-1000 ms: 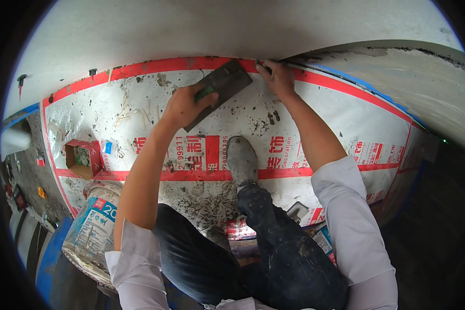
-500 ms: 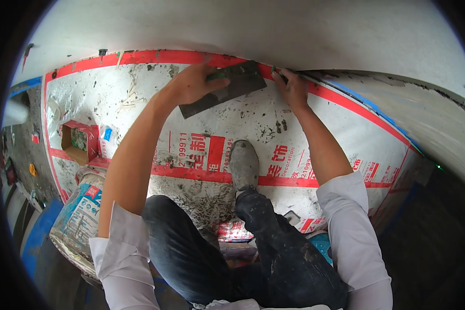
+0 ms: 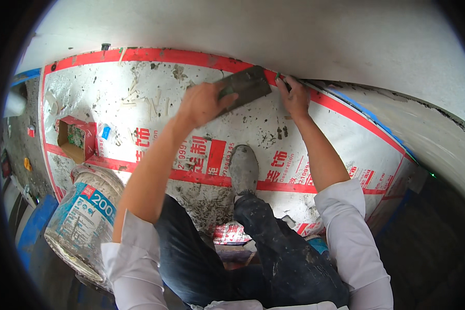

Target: Applying adhesive and installing wall panels using a trowel and laser level.

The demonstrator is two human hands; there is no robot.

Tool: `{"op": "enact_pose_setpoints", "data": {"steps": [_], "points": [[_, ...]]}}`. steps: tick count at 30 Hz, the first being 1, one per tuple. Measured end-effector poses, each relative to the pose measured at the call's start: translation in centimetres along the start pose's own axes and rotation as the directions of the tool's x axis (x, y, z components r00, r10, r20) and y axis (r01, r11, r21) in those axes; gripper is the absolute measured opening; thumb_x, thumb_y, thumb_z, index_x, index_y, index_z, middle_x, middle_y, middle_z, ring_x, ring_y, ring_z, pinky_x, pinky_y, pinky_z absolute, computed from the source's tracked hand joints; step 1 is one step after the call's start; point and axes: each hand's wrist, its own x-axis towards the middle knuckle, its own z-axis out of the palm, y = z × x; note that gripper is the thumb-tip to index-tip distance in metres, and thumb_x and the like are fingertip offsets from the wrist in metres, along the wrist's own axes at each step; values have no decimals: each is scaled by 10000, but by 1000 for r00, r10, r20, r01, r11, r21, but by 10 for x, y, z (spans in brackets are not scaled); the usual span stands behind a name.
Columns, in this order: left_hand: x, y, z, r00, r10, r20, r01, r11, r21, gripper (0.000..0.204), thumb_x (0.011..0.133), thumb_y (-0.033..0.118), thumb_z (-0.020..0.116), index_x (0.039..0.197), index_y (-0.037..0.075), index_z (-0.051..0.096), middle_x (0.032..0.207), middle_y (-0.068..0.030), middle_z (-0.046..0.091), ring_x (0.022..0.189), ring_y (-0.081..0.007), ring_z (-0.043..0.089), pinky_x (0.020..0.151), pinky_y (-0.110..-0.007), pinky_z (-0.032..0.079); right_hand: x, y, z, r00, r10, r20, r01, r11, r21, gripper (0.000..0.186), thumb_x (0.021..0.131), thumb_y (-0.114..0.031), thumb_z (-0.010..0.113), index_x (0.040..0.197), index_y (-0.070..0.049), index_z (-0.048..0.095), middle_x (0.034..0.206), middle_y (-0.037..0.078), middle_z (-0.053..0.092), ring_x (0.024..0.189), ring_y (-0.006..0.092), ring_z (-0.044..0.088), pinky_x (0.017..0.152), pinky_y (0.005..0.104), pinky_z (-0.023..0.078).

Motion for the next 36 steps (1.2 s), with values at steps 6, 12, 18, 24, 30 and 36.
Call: {"op": "enact_pose_setpoints", "data": {"steps": [6,12,18,24,30,36], "points": [[-6,0,29,994,-29,-102,23,998,-60,443,1038,542,681,1197,139,774,859,-213,760,872,-474,732,791,-578,578,-4,3,-2,999,17,30,-16,999,-37,366,1048,-452,722,981,-93,705,950,184,757,940,470,714,783,545,559],[15,-18,-15,996,71,-50,-65,991,117,438,1021,552,695,1243,183,782,840,-176,763,867,-435,740,771,-553,578,2,-5,-3,999,23,45,-22,1000,-11,354,1054,-434,719,1018,-82,724,955,182,761,947,471,715,796,529,563],[15,-36,-3,982,150,-115,-139,986,94,429,1023,559,690,1200,186,805,817,-173,747,854,-435,732,762,-553,570,-5,1,-2,999,-24,22,26,998,-54,373,1061,-448,707,1040,-75,720,973,204,750,963,485,700,794,527,550],[19,-32,-15,988,127,-84,-119,988,99,469,1003,596,713,1195,181,817,852,-187,758,870,-433,741,781,-543,582,-2,-7,1,999,24,31,-24,1000,7,408,1064,-461,709,1031,-55,707,955,224,740,955,493,693,790,513,548],[1,-25,38,959,53,-279,-50,999,17,440,985,576,745,1156,176,812,821,-165,768,827,-430,750,733,-530,592,5,6,2,1000,16,25,-15,1000,-21,403,1056,-464,717,1061,-62,730,982,220,757,973,481,711,819,518,555],[5,-29,19,959,66,-275,-66,998,8,408,978,553,757,1156,195,837,821,-162,765,818,-404,752,725,-509,587,4,2,1,1000,8,22,-8,1000,2,394,1047,-470,720,1050,-76,734,1020,209,765,993,479,711,824,543,550]]}}
